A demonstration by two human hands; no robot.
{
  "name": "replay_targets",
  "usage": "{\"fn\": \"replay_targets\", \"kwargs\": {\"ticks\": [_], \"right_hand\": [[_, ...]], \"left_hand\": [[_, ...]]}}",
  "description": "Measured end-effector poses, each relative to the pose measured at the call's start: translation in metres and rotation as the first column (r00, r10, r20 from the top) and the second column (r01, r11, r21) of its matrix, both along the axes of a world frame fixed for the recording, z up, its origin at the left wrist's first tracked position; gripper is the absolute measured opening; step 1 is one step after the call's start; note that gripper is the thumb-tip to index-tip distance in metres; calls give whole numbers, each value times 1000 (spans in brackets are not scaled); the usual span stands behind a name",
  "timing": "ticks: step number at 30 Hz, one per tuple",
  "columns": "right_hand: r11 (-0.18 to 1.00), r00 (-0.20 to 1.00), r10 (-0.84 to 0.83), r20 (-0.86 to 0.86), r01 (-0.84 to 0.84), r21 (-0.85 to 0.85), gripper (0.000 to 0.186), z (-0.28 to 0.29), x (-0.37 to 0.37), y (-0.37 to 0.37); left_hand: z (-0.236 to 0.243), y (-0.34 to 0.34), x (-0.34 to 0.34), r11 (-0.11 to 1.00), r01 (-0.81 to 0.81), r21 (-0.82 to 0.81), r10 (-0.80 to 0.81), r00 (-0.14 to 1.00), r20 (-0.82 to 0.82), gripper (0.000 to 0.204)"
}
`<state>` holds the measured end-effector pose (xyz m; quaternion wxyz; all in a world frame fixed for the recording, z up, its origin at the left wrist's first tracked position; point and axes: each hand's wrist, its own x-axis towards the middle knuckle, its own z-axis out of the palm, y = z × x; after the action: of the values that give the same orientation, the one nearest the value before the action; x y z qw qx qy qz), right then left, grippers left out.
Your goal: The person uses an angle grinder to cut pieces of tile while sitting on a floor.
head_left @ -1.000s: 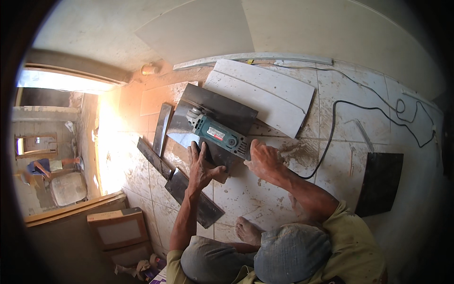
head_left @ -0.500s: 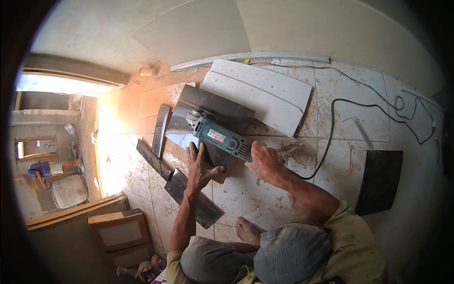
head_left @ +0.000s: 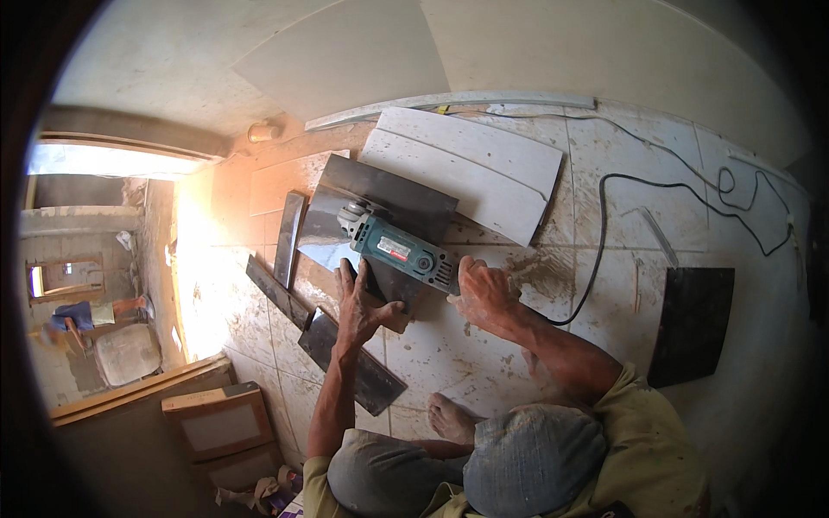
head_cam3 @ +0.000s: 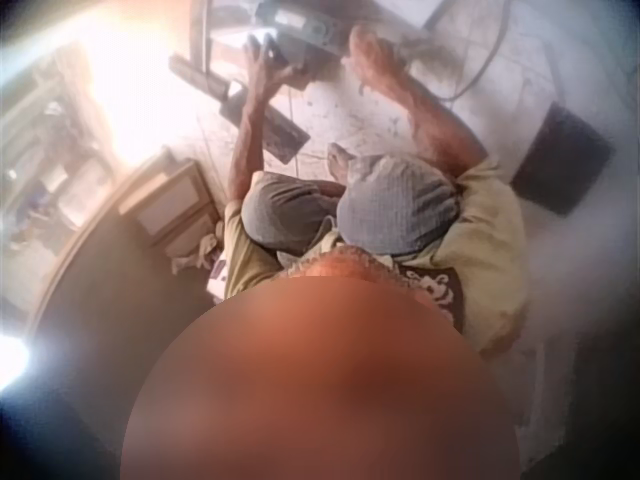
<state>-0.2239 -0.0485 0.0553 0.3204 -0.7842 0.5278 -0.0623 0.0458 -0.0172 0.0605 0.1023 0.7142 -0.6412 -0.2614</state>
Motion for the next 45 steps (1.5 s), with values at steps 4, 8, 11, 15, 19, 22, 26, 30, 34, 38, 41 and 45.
{"fn": "replay_targets", "kwargs": {"ticks": [4,8,11,15,19,22,26,30,34,38,41,45], "right_hand": [[1000,1000,-8,20,8,-3,50,-1,-3,3],[1000,999,-15,38,15,13,52,-7,-6,5],[999,998,-23,54,21,31,50,-1,-11,6],[999,996,-39,75,38,20,49,5,-15,7],[998,996,-47,72,44,43,48,6,-18,9],[998,997,-46,61,42,54,47,3,-19,11],[998,997,-33,72,30,50,46,2,-21,13],[997,997,-32,67,27,69,45,6,-25,14],[997,998,-39,56,35,71,45,5,-26,16],[996,998,-40,51,36,77,46,1,-28,17],[996,998,-34,50,30,83,47,6,-30,18],[1000,1000,-16,16,16,-3,37,5,-32,20]], "left_hand": [[-2,0,1,1000,6,0,-6,1000,0,124],[-6,0,4,1000,21,-13,-21,1000,9,123],[-5,1,4,999,26,-21,-26,1000,13,119],[-4,1,2,999,23,-28,-23,1000,1,116],[-4,1,2,999,26,-32,-26,1000,5,116],[-4,0,2,999,27,-36,-27,1000,-4,115],[-4,0,2,999,27,-35,-27,1000,-7,116],[-4,0,2,999,31,-35,-31,999,-19,117],[-3,0,0,1000,21,-13,-21,1000,-15,117],[-2,-1,-1,1000,6,-2,-6,999,-33,122],[0,0,1,1000,2,5,-1,999,-44,126],[-4,-1,2,1000,27,-11,-27,999,-39,124]]}}
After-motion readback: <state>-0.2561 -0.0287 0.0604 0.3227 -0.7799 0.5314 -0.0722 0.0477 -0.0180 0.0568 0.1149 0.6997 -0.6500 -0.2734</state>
